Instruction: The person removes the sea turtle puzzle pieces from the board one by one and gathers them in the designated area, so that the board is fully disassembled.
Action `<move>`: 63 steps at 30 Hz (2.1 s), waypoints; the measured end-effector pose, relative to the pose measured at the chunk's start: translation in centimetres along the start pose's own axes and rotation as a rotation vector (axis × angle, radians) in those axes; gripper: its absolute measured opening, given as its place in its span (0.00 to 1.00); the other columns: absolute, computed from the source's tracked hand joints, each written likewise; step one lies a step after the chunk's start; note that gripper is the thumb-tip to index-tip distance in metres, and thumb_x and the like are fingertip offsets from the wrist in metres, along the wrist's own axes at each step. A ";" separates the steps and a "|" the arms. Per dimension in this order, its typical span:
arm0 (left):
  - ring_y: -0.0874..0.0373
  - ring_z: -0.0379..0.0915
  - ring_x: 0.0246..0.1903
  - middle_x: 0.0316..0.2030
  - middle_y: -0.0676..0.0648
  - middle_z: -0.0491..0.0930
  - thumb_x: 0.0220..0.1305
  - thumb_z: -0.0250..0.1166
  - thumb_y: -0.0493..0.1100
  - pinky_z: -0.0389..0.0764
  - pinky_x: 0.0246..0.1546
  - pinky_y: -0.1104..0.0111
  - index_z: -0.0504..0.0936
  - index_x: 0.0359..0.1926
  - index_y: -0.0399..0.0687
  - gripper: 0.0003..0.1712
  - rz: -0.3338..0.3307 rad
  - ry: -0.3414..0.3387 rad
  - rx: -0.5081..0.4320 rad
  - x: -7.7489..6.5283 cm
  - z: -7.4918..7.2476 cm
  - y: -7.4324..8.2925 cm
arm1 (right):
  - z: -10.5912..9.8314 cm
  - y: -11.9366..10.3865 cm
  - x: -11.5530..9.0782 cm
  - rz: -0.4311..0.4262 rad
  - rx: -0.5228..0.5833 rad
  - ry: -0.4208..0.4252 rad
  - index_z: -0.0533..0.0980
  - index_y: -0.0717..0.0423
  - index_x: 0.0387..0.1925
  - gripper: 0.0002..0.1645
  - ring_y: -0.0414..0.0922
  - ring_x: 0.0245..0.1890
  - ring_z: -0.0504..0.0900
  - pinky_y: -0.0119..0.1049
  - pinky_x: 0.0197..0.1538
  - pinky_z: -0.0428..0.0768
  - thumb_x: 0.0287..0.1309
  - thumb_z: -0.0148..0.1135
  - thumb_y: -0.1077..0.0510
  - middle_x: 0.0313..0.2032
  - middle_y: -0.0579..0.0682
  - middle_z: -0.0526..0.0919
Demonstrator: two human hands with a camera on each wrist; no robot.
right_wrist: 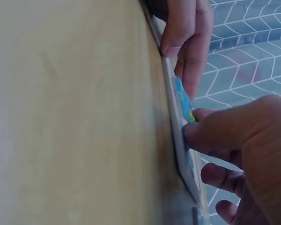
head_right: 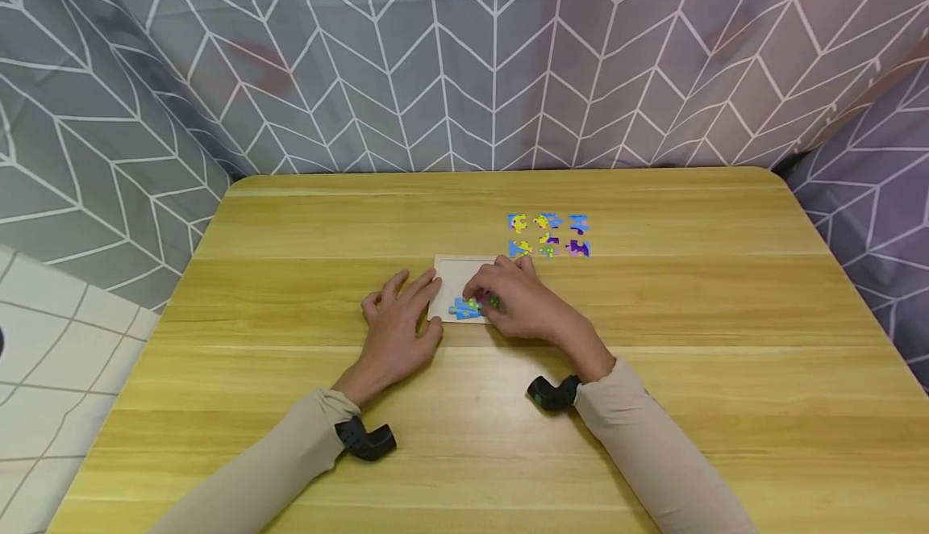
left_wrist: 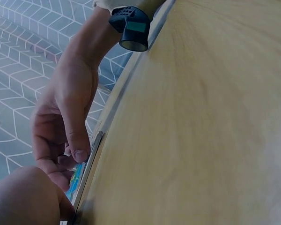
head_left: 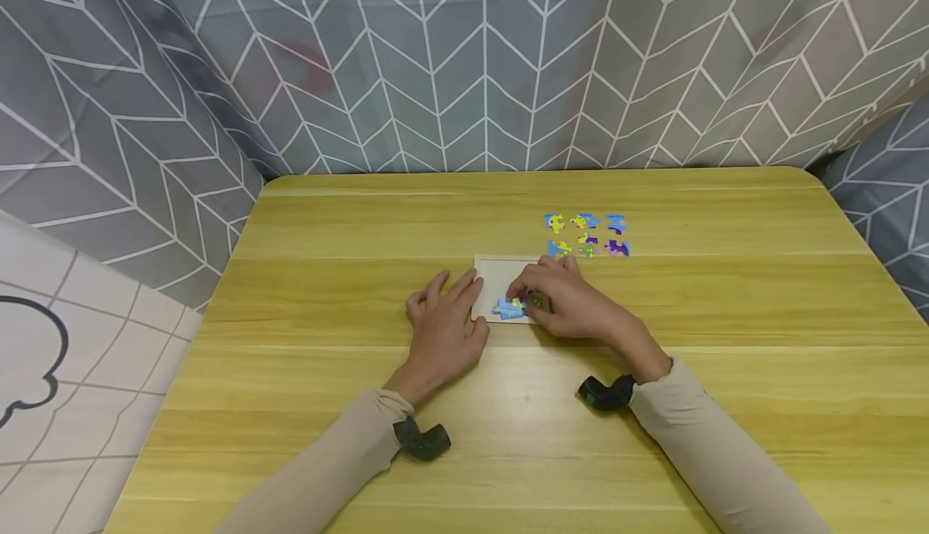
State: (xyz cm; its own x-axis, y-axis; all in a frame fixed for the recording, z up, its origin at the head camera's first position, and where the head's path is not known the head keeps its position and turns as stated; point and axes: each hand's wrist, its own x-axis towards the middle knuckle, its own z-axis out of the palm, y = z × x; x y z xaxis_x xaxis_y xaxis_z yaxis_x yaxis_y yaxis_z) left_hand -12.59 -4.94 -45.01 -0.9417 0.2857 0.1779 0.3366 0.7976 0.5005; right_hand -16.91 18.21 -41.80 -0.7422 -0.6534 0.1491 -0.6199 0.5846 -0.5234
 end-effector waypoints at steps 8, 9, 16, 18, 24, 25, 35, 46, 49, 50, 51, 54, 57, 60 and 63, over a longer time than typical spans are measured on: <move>0.40 0.51 0.76 0.74 0.50 0.68 0.65 0.54 0.48 0.48 0.63 0.42 0.73 0.71 0.48 0.33 0.006 0.003 0.001 0.0 0.0 -0.1 | 0.1 0.0 0.0 0.007 0.016 -0.013 0.84 0.47 0.45 0.17 0.42 0.44 0.75 0.44 0.47 0.56 0.53 0.65 0.62 0.40 0.39 0.84; 0.40 0.51 0.76 0.74 0.50 0.68 0.65 0.55 0.48 0.48 0.63 0.42 0.73 0.71 0.48 0.33 0.006 0.003 0.001 0.0 0.0 -0.1 | 0.1 0.0 0.1 0.010 0.019 -0.016 0.84 0.47 0.45 0.16 0.41 0.44 0.75 0.44 0.47 0.56 0.53 0.67 0.60 0.39 0.39 0.84; 0.40 0.50 0.76 0.75 0.50 0.67 0.66 0.54 0.48 0.48 0.64 0.42 0.72 0.72 0.48 0.33 0.005 -0.015 0.006 0.0 0.0 0.0 | 0.3 -0.2 0.1 0.019 -0.020 -0.015 0.85 0.47 0.44 0.18 0.40 0.41 0.74 0.43 0.47 0.56 0.51 0.79 0.50 0.36 0.39 0.82; 0.40 0.50 0.76 0.75 0.50 0.67 0.66 0.54 0.48 0.48 0.64 0.42 0.72 0.72 0.48 0.34 0.005 -0.017 0.005 0.1 0.0 0.0 | 0.4 -0.3 0.2 0.016 -0.033 -0.011 0.85 0.46 0.43 0.17 0.40 0.41 0.74 0.44 0.47 0.56 0.50 0.80 0.51 0.36 0.39 0.82; 0.40 0.50 0.76 0.75 0.50 0.67 0.66 0.54 0.48 0.48 0.63 0.41 0.72 0.72 0.48 0.34 0.000 -0.015 -0.005 0.1 -0.1 0.1 | 0.4 -0.4 0.3 0.030 -0.016 -0.024 0.86 0.47 0.41 0.16 0.41 0.42 0.75 0.43 0.47 0.56 0.51 0.80 0.52 0.37 0.41 0.82; 0.40 0.50 0.76 0.75 0.50 0.67 0.66 0.54 0.48 0.48 0.63 0.41 0.72 0.72 0.48 0.34 -0.002 -0.014 -0.004 0.1 -0.1 0.1 | 0.4 -0.4 0.4 0.035 -0.010 -0.026 0.85 0.47 0.41 0.15 0.41 0.42 0.75 0.43 0.47 0.57 0.51 0.80 0.52 0.38 0.41 0.82; 0.40 0.49 0.76 0.75 0.50 0.66 0.65 0.54 0.48 0.47 0.64 0.41 0.71 0.73 0.48 0.34 -0.014 -0.032 -0.012 0.0 -0.3 0.1 | 0.4 -0.5 0.3 0.078 0.072 -0.042 0.83 0.50 0.38 0.15 0.43 0.45 0.74 0.43 0.49 0.58 0.49 0.80 0.56 0.39 0.44 0.81; 0.40 0.50 0.76 0.75 0.51 0.67 0.65 0.54 0.48 0.48 0.63 0.42 0.72 0.72 0.49 0.34 -0.011 -0.014 -0.008 0.0 -0.2 0.1 | -0.7 0.3 -0.2 0.101 0.138 -0.016 0.82 0.50 0.43 0.17 0.43 0.42 0.76 0.48 0.56 0.59 0.51 0.79 0.57 0.38 0.42 0.84; 0.40 0.50 0.76 0.75 0.51 0.67 0.65 0.54 0.48 0.48 0.63 0.42 0.72 0.72 0.49 0.34 -0.015 -0.015 -0.003 0.0 -0.2 0.1 | -1.4 0.6 -0.3 0.112 0.152 -0.009 0.83 0.52 0.47 0.19 0.44 0.43 0.77 0.50 0.57 0.58 0.52 0.78 0.58 0.39 0.43 0.85; 0.40 0.50 0.76 0.75 0.51 0.67 0.65 0.54 0.48 0.48 0.63 0.42 0.72 0.72 0.49 0.34 -0.016 -0.015 -0.004 0.0 -0.2 0.1 | -1.6 0.8 -0.4 0.113 0.153 -0.004 0.83 0.53 0.49 0.20 0.45 0.43 0.77 0.50 0.57 0.58 0.53 0.78 0.59 0.40 0.44 0.85; 0.40 0.50 0.76 0.75 0.51 0.67 0.65 0.54 0.48 0.48 0.63 0.42 0.72 0.72 0.48 0.34 -0.017 -0.015 -0.005 0.0 -0.2 0.1 | -1.9 1.0 -0.5 0.115 0.152 0.001 0.83 0.53 0.50 0.21 0.45 0.44 0.77 0.50 0.57 0.58 0.53 0.77 0.59 0.40 0.45 0.86; 0.40 0.50 0.76 0.75 0.50 0.67 0.65 0.54 0.48 0.48 0.63 0.42 0.73 0.72 0.48 0.34 -0.017 -0.013 -0.012 0.0 -0.1 0.1 | -2.7 1.7 -0.8 0.122 0.144 0.028 0.84 0.54 0.50 0.21 0.47 0.44 0.77 0.48 0.54 0.62 0.53 0.77 0.60 0.41 0.47 0.86; 0.41 0.50 0.76 0.75 0.50 0.67 0.65 0.54 0.48 0.48 0.63 0.42 0.73 0.72 0.48 0.34 -0.015 -0.009 -0.015 -0.1 0.0 0.0 | -3.7 2.5 -1.2 0.128 0.134 0.069 0.84 0.55 0.49 0.20 0.48 0.43 0.77 0.46 0.52 0.61 0.52 0.77 0.63 0.42 0.48 0.86; 0.40 0.50 0.76 0.75 0.50 0.67 0.64 0.54 0.48 0.47 0.63 0.42 0.73 0.71 0.48 0.34 -0.009 -0.006 -0.022 0.0 0.0 0.0 | -4.7 3.2 -1.8 0.151 0.117 0.099 0.84 0.55 0.48 0.20 0.47 0.42 0.75 0.47 0.50 0.55 0.51 0.77 0.65 0.40 0.49 0.85; 0.40 0.50 0.76 0.75 0.50 0.67 0.64 0.55 0.47 0.47 0.63 0.42 0.73 0.71 0.47 0.34 -0.006 -0.006 -0.029 0.0 0.0 0.0 | -5.5 4.0 -2.4 0.186 0.091 0.107 0.84 0.56 0.48 0.21 0.46 0.41 0.74 0.47 0.48 0.52 0.51 0.76 0.66 0.40 0.50 0.84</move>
State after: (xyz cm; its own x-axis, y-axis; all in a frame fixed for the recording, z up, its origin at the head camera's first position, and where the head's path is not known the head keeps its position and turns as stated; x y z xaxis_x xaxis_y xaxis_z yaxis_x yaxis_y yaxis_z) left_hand -12.58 -4.92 -44.96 -0.9437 0.2841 0.1697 0.3305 0.7838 0.5257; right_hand -18.98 24.75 -39.68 -0.8676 -0.4804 0.1287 -0.4476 0.6415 -0.6230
